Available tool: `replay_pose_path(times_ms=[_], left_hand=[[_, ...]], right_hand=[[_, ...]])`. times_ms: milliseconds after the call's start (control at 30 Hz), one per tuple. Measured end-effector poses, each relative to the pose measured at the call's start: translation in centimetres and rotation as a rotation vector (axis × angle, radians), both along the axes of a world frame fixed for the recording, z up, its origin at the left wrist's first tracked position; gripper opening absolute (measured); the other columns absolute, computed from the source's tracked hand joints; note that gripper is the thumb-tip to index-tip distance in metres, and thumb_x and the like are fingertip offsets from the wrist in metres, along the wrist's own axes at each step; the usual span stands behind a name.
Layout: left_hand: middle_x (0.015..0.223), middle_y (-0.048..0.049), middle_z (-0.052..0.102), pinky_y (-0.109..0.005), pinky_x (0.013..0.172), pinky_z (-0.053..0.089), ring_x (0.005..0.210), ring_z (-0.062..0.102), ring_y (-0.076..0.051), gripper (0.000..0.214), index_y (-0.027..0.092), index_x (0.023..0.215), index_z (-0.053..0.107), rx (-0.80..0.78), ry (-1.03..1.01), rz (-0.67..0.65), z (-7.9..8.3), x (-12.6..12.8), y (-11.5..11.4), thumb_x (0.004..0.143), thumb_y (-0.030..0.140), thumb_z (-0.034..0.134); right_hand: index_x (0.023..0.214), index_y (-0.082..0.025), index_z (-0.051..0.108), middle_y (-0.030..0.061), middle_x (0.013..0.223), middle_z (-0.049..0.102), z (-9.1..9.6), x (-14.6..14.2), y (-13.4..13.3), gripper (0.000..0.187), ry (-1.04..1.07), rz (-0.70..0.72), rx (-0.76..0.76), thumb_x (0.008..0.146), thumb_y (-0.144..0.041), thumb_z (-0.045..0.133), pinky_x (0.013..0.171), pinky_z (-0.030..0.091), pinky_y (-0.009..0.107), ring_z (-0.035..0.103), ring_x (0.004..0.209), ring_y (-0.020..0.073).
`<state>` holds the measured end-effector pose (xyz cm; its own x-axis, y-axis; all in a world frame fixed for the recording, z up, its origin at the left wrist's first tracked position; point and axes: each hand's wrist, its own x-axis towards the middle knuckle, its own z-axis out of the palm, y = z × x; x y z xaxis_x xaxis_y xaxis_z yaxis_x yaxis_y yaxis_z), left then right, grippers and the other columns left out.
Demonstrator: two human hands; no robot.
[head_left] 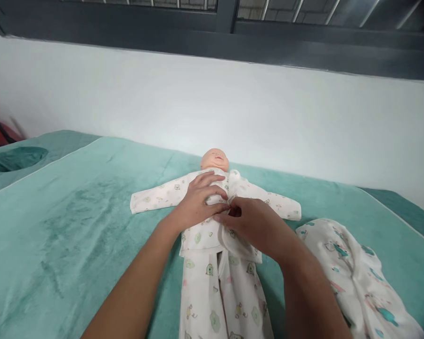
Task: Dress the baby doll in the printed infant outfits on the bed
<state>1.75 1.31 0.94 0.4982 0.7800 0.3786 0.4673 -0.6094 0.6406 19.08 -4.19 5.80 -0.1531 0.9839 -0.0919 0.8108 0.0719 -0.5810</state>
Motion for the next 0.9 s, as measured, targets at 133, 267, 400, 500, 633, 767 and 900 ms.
replay_pose_path(times_ms=[133,267,400,500,633,767,900], left_hand=[[0.143,0.0019,0.05,-0.046,0.119,0.022,0.143,0.028,-0.025,0.008,0.029,0.093,0.069,0.024,0.001,-0.012,-0.1,0.0,0.0,0.087,0.032,0.064],[0.144,0.0013,0.049,-0.045,0.119,0.022,0.143,0.029,-0.024,0.015,0.029,0.095,0.07,0.047,-0.018,-0.036,-0.4,-0.3,0.2,0.092,0.037,0.057],[0.144,0.0008,0.049,-0.045,0.118,0.023,0.142,0.029,-0.024,0.018,0.029,0.096,0.07,0.061,-0.027,-0.039,-0.7,-0.2,0.4,0.094,0.038,0.054],[0.143,0.0007,0.049,-0.044,0.117,0.024,0.142,0.03,-0.023,0.018,0.029,0.095,0.07,0.06,-0.03,-0.034,-0.7,-0.2,0.4,0.094,0.037,0.054],[0.143,0.0006,0.05,-0.043,0.117,0.025,0.141,0.032,-0.022,0.02,0.029,0.094,0.07,0.059,-0.032,-0.031,-0.5,-0.2,0.3,0.094,0.038,0.052],[0.143,0.0001,0.049,-0.044,0.117,0.026,0.141,0.033,-0.023,0.02,0.028,0.094,0.07,0.057,-0.029,-0.034,-0.5,-0.2,0.3,0.095,0.037,0.051],[0.143,0.0001,0.05,-0.043,0.117,0.027,0.139,0.035,-0.024,0.019,0.027,0.092,0.069,0.057,-0.038,-0.028,-0.6,-0.1,0.4,0.094,0.035,0.052]], right_hand=[[0.061,-0.02,0.047,-0.0008,0.059,0.052,-0.5,-0.3,0.4,0.03,-0.08,0.011,0.028,0.083,-0.038,0.054,0.048,0.025,0.027,0.04,0.054,0.0119],[0.063,-0.019,0.04,-0.0038,0.058,0.041,-1.0,1.1,1.5,0.034,0.065,0.09,-0.044,0.086,-0.04,0.053,0.048,0.023,0.026,0.032,0.053,0.0094],[0.069,-0.02,0.045,-0.0054,0.059,0.039,-1.8,2.7,2.3,0.034,0.342,0.182,-0.169,0.088,-0.047,0.054,0.05,0.028,0.025,0.036,0.051,0.0089],[0.069,-0.019,0.047,-0.0053,0.061,0.037,-2.7,3.3,2.8,0.036,0.52,0.222,-0.152,0.086,-0.05,0.058,0.051,0.027,0.025,0.035,0.053,0.0087],[0.066,-0.019,0.048,-0.0043,0.064,0.038,-3.6,3.4,3.2,0.038,0.636,0.228,-0.126,0.084,-0.049,0.062,0.056,0.027,0.026,0.032,0.058,0.0095],[0.061,-0.019,0.042,-0.0038,0.064,0.033,-3.8,3.4,3.3,0.039,0.687,0.217,-0.108,0.081,-0.043,0.065,0.056,0.024,0.026,0.029,0.06,0.01],[0.06,-0.018,0.043,-0.0043,0.062,0.031,-4.0,3.4,3.5,0.034,0.724,0.207,-0.152,0.079,-0.036,0.065,0.055,0.022,0.025,0.028,0.059,0.0095]])
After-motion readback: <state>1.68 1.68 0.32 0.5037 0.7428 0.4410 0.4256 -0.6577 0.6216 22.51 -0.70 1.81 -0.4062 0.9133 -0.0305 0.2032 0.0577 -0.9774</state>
